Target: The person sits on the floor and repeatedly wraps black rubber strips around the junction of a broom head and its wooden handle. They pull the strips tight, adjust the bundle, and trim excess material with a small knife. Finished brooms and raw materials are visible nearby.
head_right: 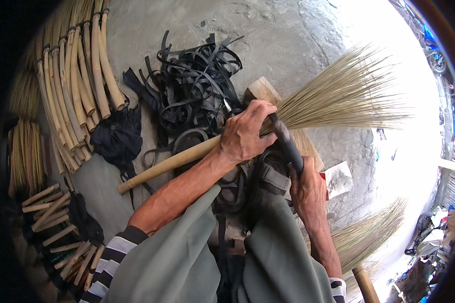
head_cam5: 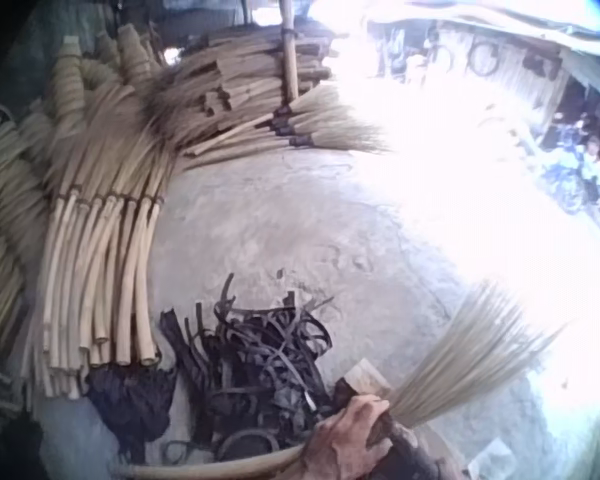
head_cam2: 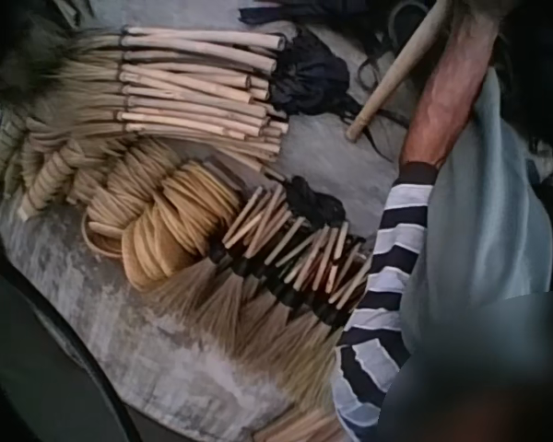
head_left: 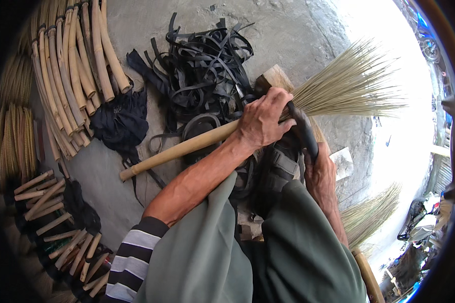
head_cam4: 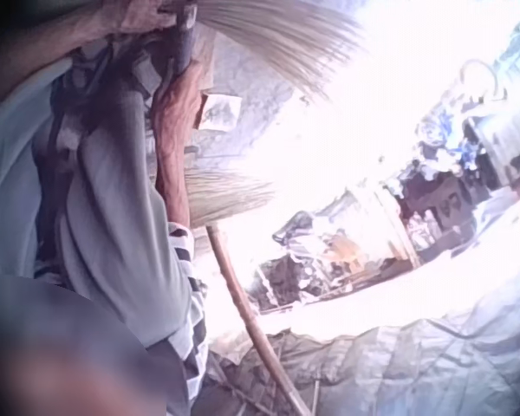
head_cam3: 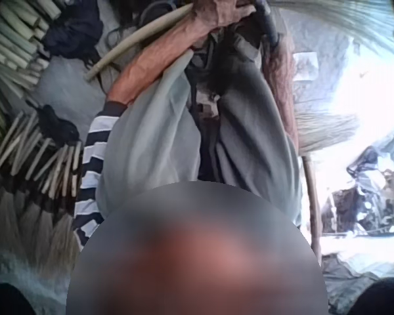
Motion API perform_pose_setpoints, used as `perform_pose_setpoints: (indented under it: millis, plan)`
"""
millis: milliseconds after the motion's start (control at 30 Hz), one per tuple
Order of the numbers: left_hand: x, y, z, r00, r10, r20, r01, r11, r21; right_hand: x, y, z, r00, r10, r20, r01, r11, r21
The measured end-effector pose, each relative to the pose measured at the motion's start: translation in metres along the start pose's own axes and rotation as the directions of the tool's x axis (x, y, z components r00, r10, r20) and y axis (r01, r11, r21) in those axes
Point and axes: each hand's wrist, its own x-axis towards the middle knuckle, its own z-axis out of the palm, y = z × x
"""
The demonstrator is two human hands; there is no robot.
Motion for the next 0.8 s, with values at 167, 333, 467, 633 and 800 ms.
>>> perform_pose_setpoints:
  millis: [167,333,467,633,800]
  plan:
    - [-0.017,-0.002,-0.020,0.997,0.032,-0.077,-0.021,0.990,0.140,-0.024,0.037,-0.002,0.990,0.097,0.102,-0.109,0.987,0.120]
    - [-0.039,-0.004,-0.036,0.968,-0.230,0.098,0.216,0.967,0.134,-0.101,0.083,0.011,0.936,0.295,0.190,-0.323,0.937,0.133]
    - [-0.032,-0.009,-0.039,0.917,-0.296,0.266,0.355,0.911,-0.210,-0.144,0.122,0.040,0.874,0.425,0.236,-0.460,0.880,0.119]
    - [-0.033,-0.009,-0.044,0.907,-0.397,0.142,0.394,0.918,0.050,-0.169,0.166,0.074,0.772,0.544,0.328,-0.600,0.794,0.094]
    - [-0.024,-0.025,-0.050,0.830,-0.498,0.251,0.548,0.811,-0.203,-0.172,0.176,0.066,0.863,0.399,0.310,-0.371,0.917,-0.146]
